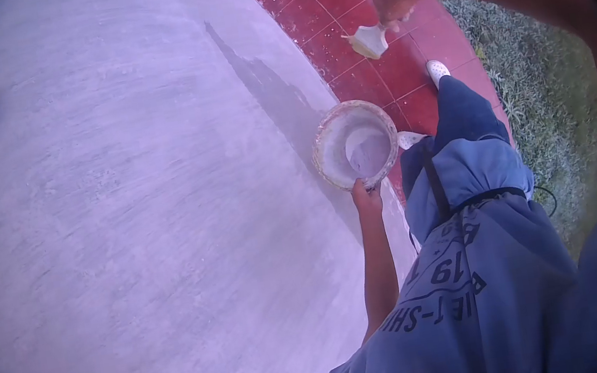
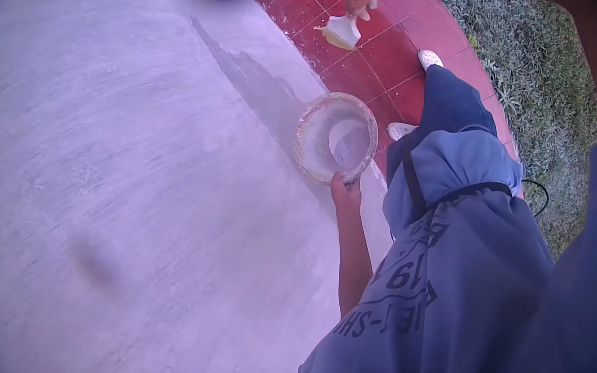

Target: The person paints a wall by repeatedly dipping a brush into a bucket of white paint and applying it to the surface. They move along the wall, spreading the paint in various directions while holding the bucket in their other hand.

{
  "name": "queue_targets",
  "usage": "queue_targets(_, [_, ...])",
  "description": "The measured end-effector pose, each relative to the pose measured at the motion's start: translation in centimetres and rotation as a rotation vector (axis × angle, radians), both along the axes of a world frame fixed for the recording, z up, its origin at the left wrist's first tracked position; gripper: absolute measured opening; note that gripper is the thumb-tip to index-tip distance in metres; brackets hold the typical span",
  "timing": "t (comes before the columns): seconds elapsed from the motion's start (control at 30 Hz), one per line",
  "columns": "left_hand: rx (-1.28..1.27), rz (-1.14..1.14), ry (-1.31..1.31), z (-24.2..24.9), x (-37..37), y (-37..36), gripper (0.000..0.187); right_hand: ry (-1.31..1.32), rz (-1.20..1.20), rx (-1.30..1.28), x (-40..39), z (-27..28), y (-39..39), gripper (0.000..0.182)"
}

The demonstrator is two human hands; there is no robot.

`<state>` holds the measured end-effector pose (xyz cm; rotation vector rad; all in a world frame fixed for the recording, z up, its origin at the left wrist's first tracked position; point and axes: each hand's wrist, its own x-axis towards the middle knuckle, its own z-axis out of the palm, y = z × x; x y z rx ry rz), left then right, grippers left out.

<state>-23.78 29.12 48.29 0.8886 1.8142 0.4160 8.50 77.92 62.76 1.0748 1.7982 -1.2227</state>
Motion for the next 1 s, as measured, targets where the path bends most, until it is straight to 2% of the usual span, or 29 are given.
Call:
queue_targets(0.07, [-0.095, 1.215, -0.722, 2.4, 2.8, 4.6, 0.023, 0.103, 0.124, 0.207, -3.6, 7.2, 7.1, 0.028])
queue_targets(0.2, [0.0, 1.214, -0.639, 4.5, 3.6, 6.4, 0.031, 0.364, 0.233, 0.652, -10.3, 18.7, 13.8, 0.028])
queue_targets(0.27, [0.01, 1.246, -0.569, 7.1, 6.4, 8.1, 0.025, 0.47, 0.284, 0.781, -11.1, 21.3, 13.1, 0.028])
queue_targets(0.33, [0.1, 1.19, -0.536, 8.9, 10.0, 9.3, 0.043, 0.631, 0.248, 0.744, -9.4, 20.9, 11.0, 0.028])
queue_targets(0.4, [0.18, 1.188, -0.564, 10.7, 10.3, 8.6, 0.048, 0.718, 0.185, 0.531, -8.0, 18.8, 5.1, 0.03])
queue_targets(0.43, [0.216, 1.185, -0.548, 10.5, 10.5, 7.9, 0.051, 0.805, 0.152, 0.438, -6.9, 15.0, 2.8, 0.033])
queue_targets(0.5, [0.261, 1.241, -0.535, 10.1, 11.9, 9.2, 0.055, 0.758, 0.125, 0.235, -3.7, 11.6, -1.5, 0.038])
queue_targets(0.6, [0.334, 1.281, -0.437, 14.5, 16.3, 8.6, 0.063, 0.761, 0.077, 0.066, 2.7, 8.4, -7.1, 0.033])
queue_targets(0.67, [0.425, 1.179, -0.433, 14.3, 15.9, 7.4, 0.067, 0.676, 0.04, 0.02, 3.4, 8.0, -10.5, 0.029])
queue_targets(0.73, [0.446, 1.177, -0.428, 14.2, 15.0, 6.2, 0.068, 0.673, 0.019, 0.018, 3.3, 6.9, -13.7, 0.031])
queue_targets(0.77, [0.402, 1.144, -0.393, 12.2, 14.4, 8.4, 0.066, 0.674, -0.033, -0.01, 2.7, 4.0, -12.2, 0.033])
queue_targets(0.93, [0.34, 1.066, -0.364, 10.8, 12.9, 8.6, 0.068, 0.657, -0.046, 0.011, 0.3, 0.9, -16.2, 0.028])
queue_targets(1.0, [0.295, 0.979, -0.397, 11.8, 12.8, 8.7, 0.072, 0.613, -0.06, 0.095, -0.5, 2.3, -17.3, 0.029])
